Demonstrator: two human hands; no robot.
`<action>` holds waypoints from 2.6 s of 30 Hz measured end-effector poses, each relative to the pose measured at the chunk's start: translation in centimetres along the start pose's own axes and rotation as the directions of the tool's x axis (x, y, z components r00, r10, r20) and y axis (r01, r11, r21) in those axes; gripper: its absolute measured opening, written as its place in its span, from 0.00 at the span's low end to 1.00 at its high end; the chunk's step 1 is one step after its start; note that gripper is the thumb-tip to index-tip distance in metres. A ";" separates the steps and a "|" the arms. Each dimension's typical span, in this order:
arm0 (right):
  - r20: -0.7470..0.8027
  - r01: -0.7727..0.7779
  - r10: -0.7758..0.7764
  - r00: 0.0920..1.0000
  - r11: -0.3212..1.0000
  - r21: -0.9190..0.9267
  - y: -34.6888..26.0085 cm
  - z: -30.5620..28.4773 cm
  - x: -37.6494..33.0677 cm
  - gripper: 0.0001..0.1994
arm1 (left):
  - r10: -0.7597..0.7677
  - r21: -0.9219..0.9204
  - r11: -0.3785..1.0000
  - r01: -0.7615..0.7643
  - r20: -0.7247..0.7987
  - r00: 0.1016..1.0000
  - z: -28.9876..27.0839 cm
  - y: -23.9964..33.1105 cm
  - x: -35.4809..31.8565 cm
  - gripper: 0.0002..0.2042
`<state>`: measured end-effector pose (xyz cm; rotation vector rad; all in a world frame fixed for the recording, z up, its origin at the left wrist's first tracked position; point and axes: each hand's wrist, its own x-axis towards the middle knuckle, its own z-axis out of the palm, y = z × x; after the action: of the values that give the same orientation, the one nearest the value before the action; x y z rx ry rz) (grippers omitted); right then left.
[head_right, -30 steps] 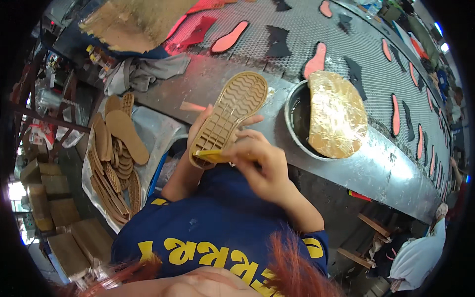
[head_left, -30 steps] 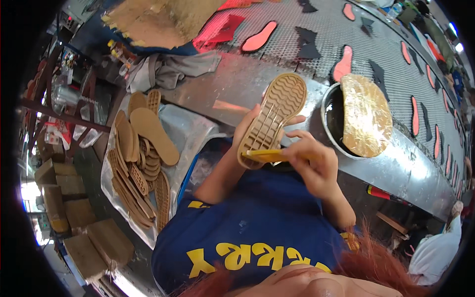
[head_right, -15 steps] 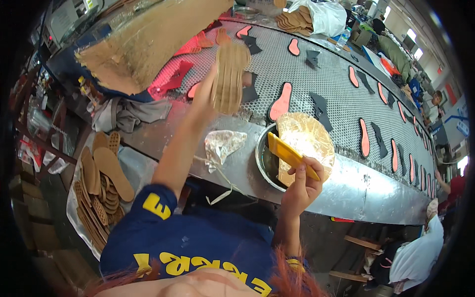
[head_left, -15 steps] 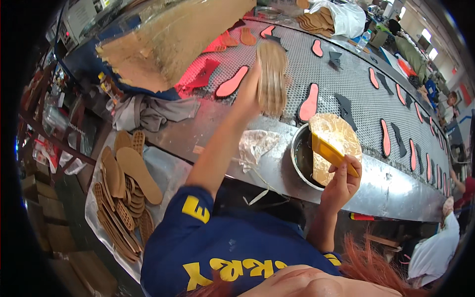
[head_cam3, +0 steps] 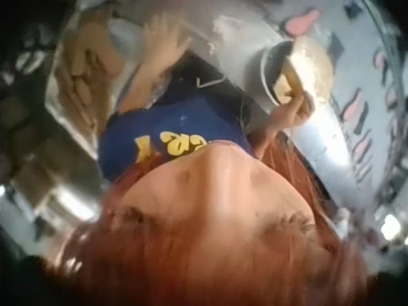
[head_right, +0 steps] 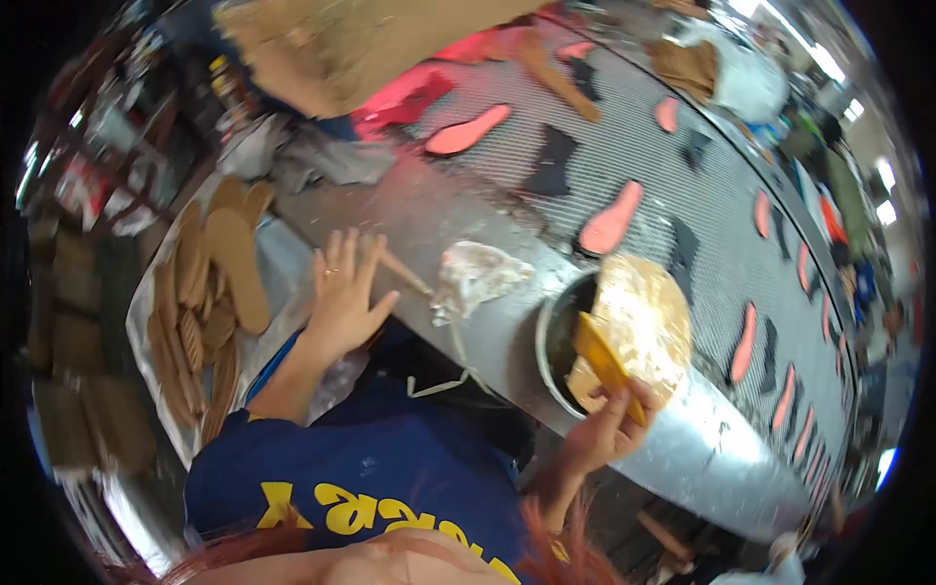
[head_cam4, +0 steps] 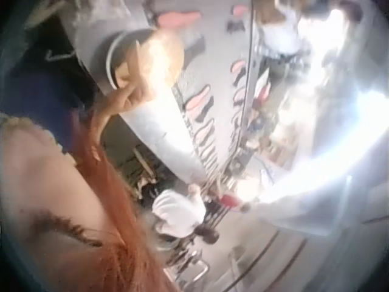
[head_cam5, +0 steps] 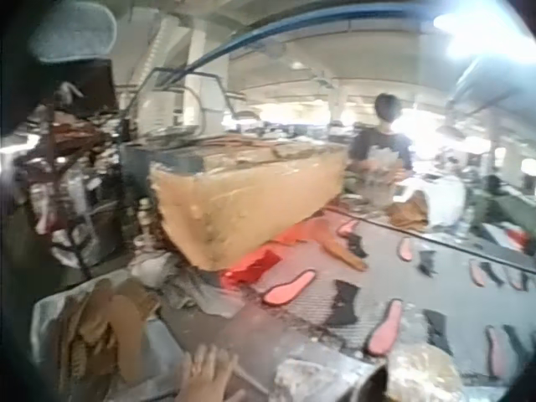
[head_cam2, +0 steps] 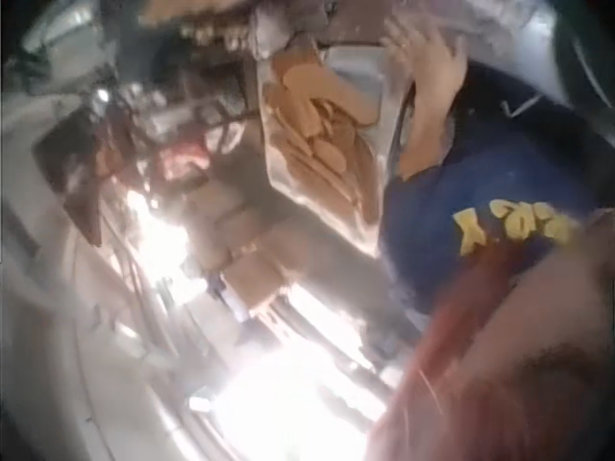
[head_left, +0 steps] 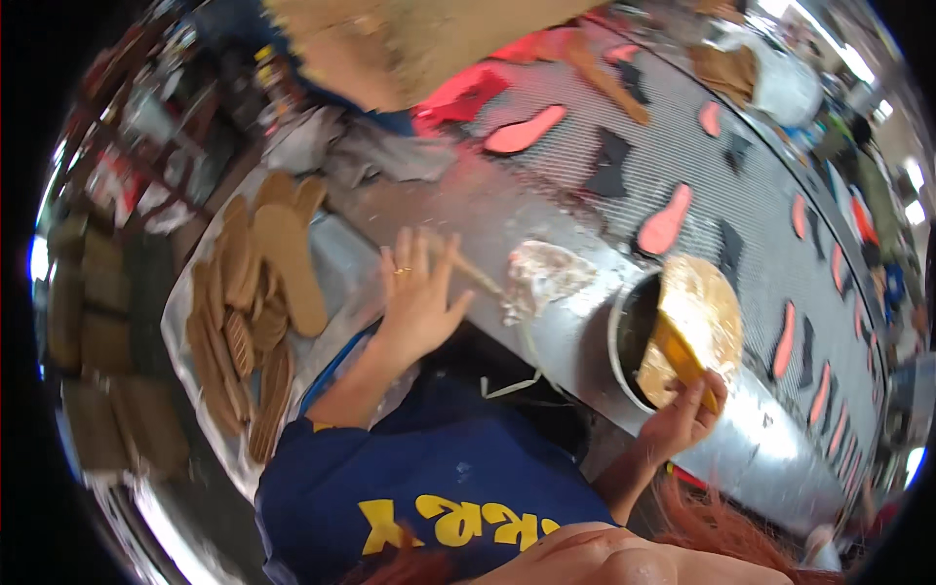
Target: The person repeatedly applies a liquid adhesive to the textured bottom of shoe soles using a yellow brush. They dip the brush into a container and spread the substance across the sole surface, then place the treated sole onto a metal mesh rack.
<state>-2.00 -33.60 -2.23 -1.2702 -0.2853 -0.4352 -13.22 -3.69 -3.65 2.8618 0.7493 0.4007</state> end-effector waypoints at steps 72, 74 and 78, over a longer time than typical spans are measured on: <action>0.448 0.492 -0.291 0.845 0.751 -0.441 0.7 5.5 -0.9 0.18 | 0.655 -0.697 -0.372 0.613 0.271 0.706 2.0 8.9 -0.6 0.41; 0.487 0.499 -0.287 0.825 0.776 -0.387 0.8 5.4 -1.2 0.16 | 0.626 -0.680 -0.387 0.623 0.303 0.718 1.8 8.9 -0.5 0.39; 0.567 0.461 -0.253 0.784 0.849 -0.258 0.6 5.0 -2.4 0.13 | 0.549 -0.666 -0.418 0.618 0.357 0.756 1.2 9.3 -0.3 0.36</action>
<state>-3.66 -28.26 -2.45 -1.7240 -0.9601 -0.4901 -8.88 -11.94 -2.82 0.7481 0.0078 -0.1410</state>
